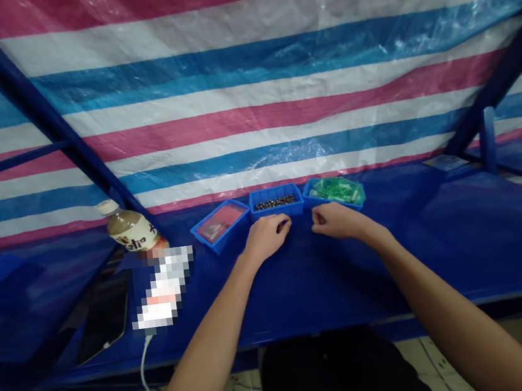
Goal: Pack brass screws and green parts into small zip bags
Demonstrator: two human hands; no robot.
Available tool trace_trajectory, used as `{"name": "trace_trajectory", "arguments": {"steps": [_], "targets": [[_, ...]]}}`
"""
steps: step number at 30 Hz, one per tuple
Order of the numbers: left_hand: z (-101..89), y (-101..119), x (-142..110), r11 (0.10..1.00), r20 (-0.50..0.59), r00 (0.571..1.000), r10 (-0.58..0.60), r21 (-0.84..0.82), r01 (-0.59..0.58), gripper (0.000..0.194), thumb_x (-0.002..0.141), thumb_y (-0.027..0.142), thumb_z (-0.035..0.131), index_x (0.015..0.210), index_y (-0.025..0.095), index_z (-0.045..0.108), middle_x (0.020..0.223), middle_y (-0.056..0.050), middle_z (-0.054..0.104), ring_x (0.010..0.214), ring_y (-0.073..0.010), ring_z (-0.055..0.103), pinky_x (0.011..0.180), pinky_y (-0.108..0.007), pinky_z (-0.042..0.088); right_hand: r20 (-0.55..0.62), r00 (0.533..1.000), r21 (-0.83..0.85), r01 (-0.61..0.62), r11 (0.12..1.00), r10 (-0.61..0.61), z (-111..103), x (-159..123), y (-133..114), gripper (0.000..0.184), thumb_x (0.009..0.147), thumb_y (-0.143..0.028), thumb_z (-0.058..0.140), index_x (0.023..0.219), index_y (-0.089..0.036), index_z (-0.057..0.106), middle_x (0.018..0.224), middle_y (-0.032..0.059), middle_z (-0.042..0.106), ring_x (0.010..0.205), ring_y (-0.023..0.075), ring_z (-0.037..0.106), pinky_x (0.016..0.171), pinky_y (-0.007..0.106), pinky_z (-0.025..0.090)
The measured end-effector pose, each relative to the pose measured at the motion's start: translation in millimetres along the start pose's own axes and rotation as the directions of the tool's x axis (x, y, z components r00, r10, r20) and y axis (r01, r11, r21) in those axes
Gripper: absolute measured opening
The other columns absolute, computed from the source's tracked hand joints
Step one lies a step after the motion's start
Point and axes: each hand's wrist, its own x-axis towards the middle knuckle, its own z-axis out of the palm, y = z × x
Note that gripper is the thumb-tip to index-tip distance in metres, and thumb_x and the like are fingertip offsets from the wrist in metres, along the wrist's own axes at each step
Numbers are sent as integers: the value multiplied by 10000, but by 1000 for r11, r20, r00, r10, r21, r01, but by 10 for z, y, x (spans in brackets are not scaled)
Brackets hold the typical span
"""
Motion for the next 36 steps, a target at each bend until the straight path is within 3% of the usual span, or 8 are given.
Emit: {"name": "trace_trajectory", "arguments": {"steps": [3, 7, 11, 16, 23, 31, 36], "targets": [[7, 29, 3, 997, 28, 998, 57, -49, -55, 185, 897, 320, 554, 1000, 248, 689, 789, 3, 694, 726, -162, 623, 634, -261, 411, -67, 993, 298, 109, 948, -93, 36, 20, -148, 37, 745, -184, 540, 709, -185, 552, 614, 7, 630, 546, 133, 586, 523, 234, 386], [19, 66, 4, 984, 20, 992, 126, -131, -122, 97, 833, 265, 618, 874, 194, 670, 788, -8, 675, 711, -148, 598, 626, -249, 396, -57, 995, 629, 99, 771, -81, 110, 33, -225, 73, 753, -144, 494, 791, -185, 540, 572, 4, 646, 512, 150, 631, 513, 239, 472], [21, 58, 18, 960, 5, 994, 111, -260, -106, 91, 803, 221, 645, 875, 178, 679, 805, -9, 673, 677, -123, 570, 622, -233, 398, -76, 996, 756, 91, 648, -52, 133, 62, -221, 80, 733, -114, 513, 772, -178, 539, 597, 32, 673, 538, 166, 660, 544, 267, 526], [37, -11, 54, 903, 36, 999, -28, -428, 40, 192, 808, 346, 683, 877, 170, 716, 797, -5, 683, 595, -100, 511, 561, -223, 375, -83, 997, 798, 70, 598, -6, 145, 96, -209, 85, 764, -105, 497, 774, -166, 554, 584, 31, 656, 513, 138, 631, 534, 250, 522], [75, -19, 80, 890, -53, 997, -51, -455, 22, 203, 815, 351, 685, 887, 166, 725, 830, -19, 684, 621, -102, 529, 601, -226, 403, -72, 997, 783, 53, 619, 6, 204, 118, -178, 81, 818, -135, 484, 777, -170, 545, 577, 15, 628, 499, 135, 611, 505, 241, 498], [139, -49, 75, 899, -51, 997, -57, -437, 29, 190, 859, 310, 629, 959, 172, 713, 880, -26, 684, 590, -93, 515, 592, -228, 413, -59, 998, 628, 45, 777, -10, 290, 134, -131, 153, 896, -228, 439, 760, -190, 496, 553, 5, 588, 476, 139, 588, 459, 226, 420], [130, -45, 76, 905, -74, 996, -55, -425, 19, 182, 873, 295, 611, 954, 164, 707, 893, -30, 686, 606, -94, 537, 614, -227, 428, -243, 964, 379, 196, 905, -107, 271, 112, -131, 142, 921, -252, 443, 851, -185, 547, 629, 1, 591, 552, 136, 565, 545, 234, 380]]}}
